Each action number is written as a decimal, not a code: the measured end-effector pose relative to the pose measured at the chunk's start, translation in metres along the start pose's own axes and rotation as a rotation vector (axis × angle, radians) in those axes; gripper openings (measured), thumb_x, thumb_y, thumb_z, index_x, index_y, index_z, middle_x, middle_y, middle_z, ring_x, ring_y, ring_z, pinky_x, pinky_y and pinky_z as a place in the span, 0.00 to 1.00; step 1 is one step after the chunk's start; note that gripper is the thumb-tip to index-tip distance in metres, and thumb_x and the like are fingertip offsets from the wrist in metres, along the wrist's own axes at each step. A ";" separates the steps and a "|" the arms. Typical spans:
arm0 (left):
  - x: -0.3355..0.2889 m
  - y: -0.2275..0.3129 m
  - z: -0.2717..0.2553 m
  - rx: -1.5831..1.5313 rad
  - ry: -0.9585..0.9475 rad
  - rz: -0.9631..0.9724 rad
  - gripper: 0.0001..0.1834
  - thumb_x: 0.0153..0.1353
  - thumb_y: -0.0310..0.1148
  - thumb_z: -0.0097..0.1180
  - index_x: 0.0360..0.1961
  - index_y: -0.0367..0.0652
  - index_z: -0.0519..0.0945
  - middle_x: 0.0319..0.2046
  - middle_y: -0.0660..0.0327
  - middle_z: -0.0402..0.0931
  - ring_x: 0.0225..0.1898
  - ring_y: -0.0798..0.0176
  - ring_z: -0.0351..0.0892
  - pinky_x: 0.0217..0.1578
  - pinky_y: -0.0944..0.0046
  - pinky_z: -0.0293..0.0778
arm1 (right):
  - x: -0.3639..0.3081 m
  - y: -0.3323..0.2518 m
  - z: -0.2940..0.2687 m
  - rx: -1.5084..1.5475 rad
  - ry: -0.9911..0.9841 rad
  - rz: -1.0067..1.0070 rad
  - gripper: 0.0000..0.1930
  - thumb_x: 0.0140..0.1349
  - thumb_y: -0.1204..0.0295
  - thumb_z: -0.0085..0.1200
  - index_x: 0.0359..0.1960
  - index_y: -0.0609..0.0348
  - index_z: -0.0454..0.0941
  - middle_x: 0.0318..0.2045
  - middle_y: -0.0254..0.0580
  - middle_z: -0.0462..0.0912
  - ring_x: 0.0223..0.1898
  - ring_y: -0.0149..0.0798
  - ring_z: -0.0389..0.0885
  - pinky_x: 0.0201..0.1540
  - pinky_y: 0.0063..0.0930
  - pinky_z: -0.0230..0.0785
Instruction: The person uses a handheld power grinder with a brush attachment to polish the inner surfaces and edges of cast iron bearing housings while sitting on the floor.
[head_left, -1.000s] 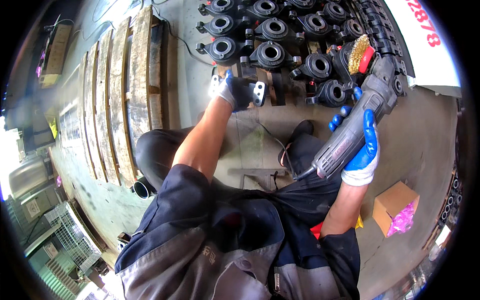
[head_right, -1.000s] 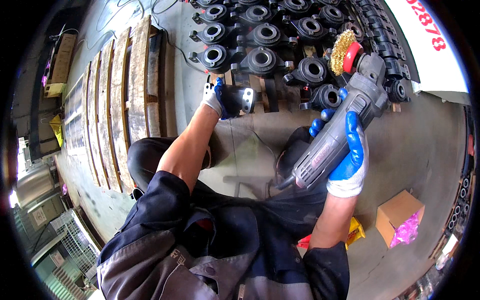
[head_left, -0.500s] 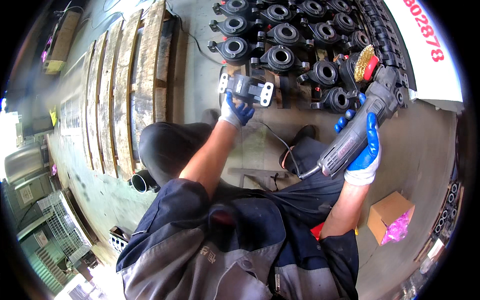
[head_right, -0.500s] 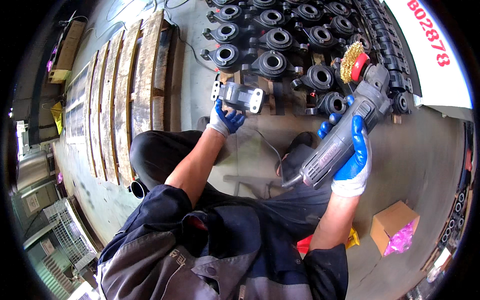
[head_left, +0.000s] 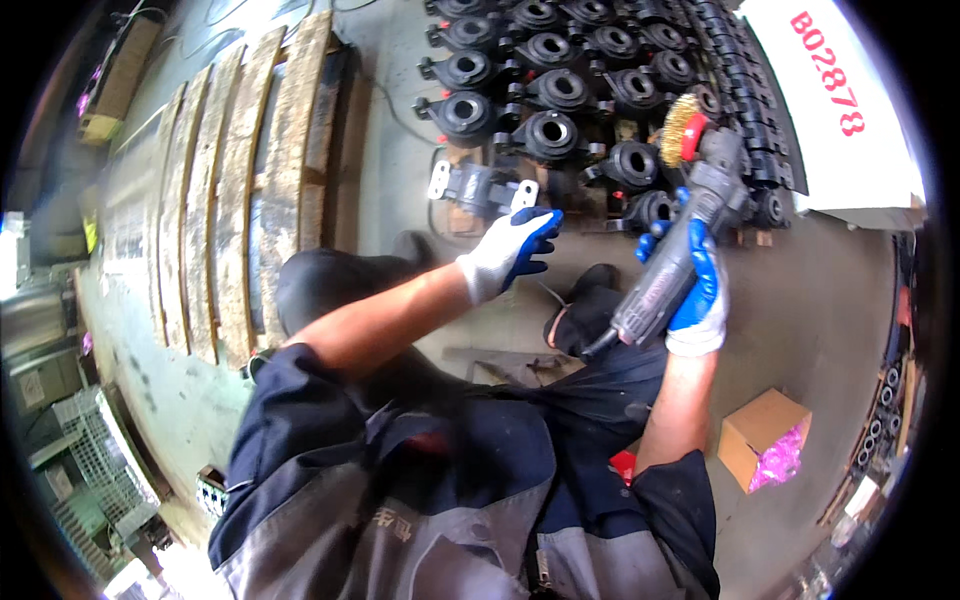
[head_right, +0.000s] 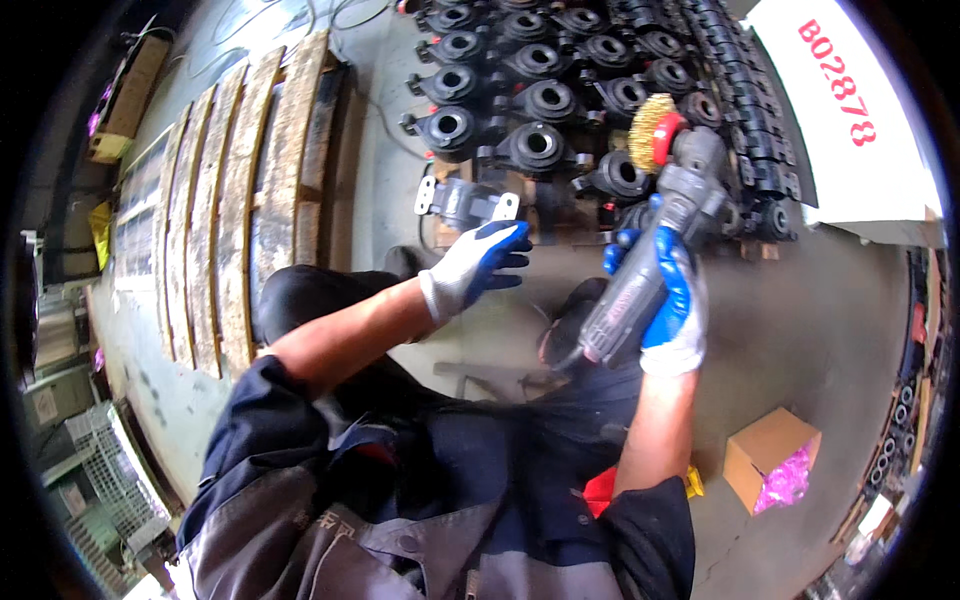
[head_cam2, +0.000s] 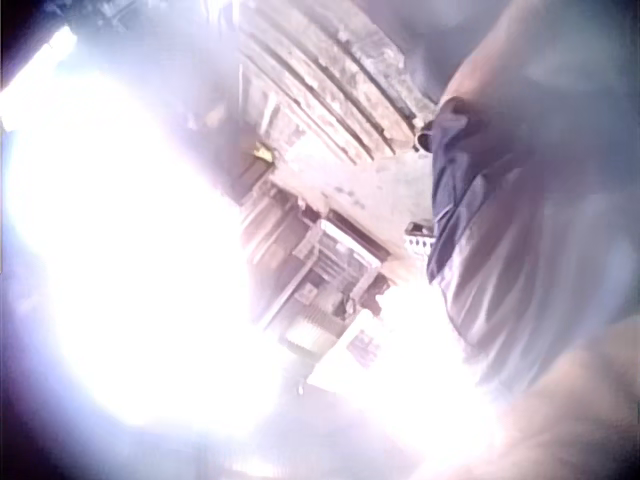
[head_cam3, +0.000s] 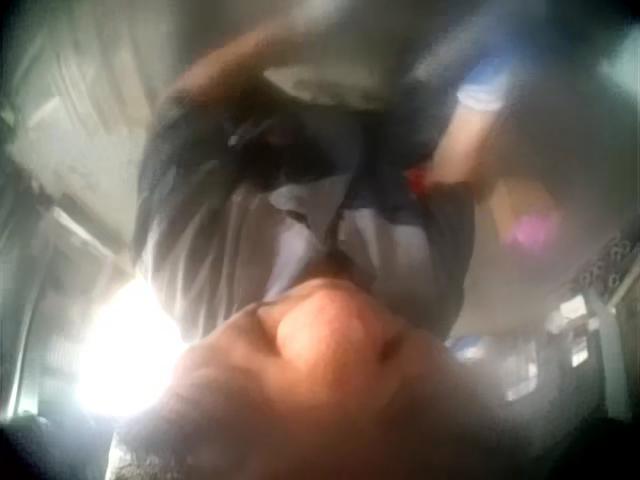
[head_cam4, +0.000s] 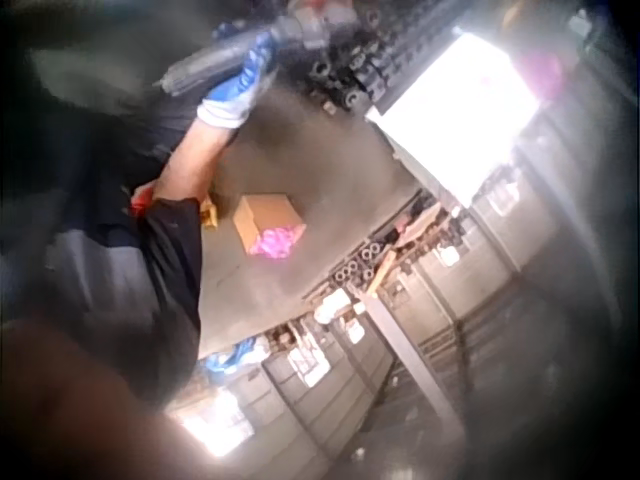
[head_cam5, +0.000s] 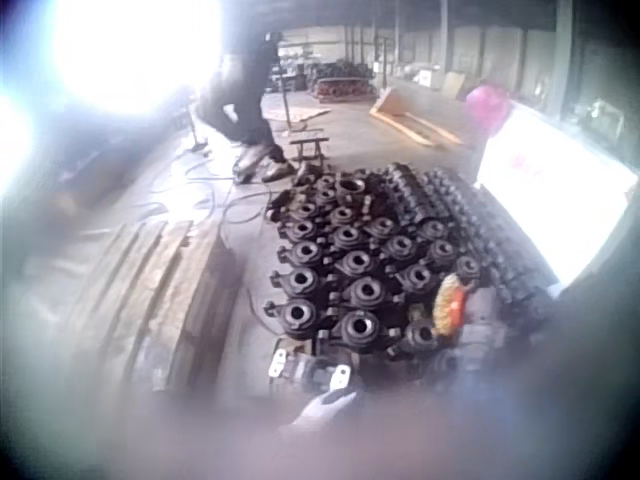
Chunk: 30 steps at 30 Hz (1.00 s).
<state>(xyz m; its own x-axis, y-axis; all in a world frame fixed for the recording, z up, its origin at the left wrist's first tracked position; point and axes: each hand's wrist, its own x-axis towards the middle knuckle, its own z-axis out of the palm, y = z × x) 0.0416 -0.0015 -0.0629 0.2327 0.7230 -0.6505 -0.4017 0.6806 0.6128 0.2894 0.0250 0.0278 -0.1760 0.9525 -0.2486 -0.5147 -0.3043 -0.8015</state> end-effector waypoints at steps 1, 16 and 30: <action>-0.011 0.011 0.005 0.127 -0.050 0.057 0.29 0.71 0.50 0.58 0.66 0.46 0.72 0.55 0.58 0.76 0.55 0.59 0.77 0.55 0.54 0.75 | 0.002 0.003 0.002 0.001 -0.022 0.016 0.33 0.68 0.62 0.60 0.71 0.61 0.65 0.45 0.52 0.84 0.44 0.47 0.86 0.51 0.43 0.81; -0.002 0.029 0.059 -0.148 -0.498 0.356 0.28 0.75 0.45 0.56 0.65 0.33 0.71 0.56 0.60 0.77 0.55 0.72 0.72 0.59 0.66 0.71 | 0.007 0.036 0.025 -0.175 -0.047 0.131 0.28 0.64 0.73 0.64 0.66 0.62 0.71 0.52 0.34 0.80 0.50 0.28 0.79 0.60 0.24 0.70; 0.023 -0.008 0.069 0.055 -0.153 0.448 0.32 0.68 0.60 0.51 0.45 0.38 0.86 0.37 0.47 0.86 0.39 0.50 0.84 0.46 0.56 0.75 | -0.011 0.056 0.023 -0.176 -0.033 0.180 0.28 0.68 0.69 0.62 0.67 0.62 0.68 0.53 0.34 0.79 0.53 0.30 0.79 0.62 0.27 0.69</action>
<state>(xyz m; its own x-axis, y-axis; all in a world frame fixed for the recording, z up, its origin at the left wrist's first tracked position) 0.1116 0.0173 -0.0517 0.1768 0.9531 -0.2457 -0.4456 0.3001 0.8435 0.2430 -0.0029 -0.0014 -0.2808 0.8811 -0.3805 -0.3191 -0.4596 -0.8288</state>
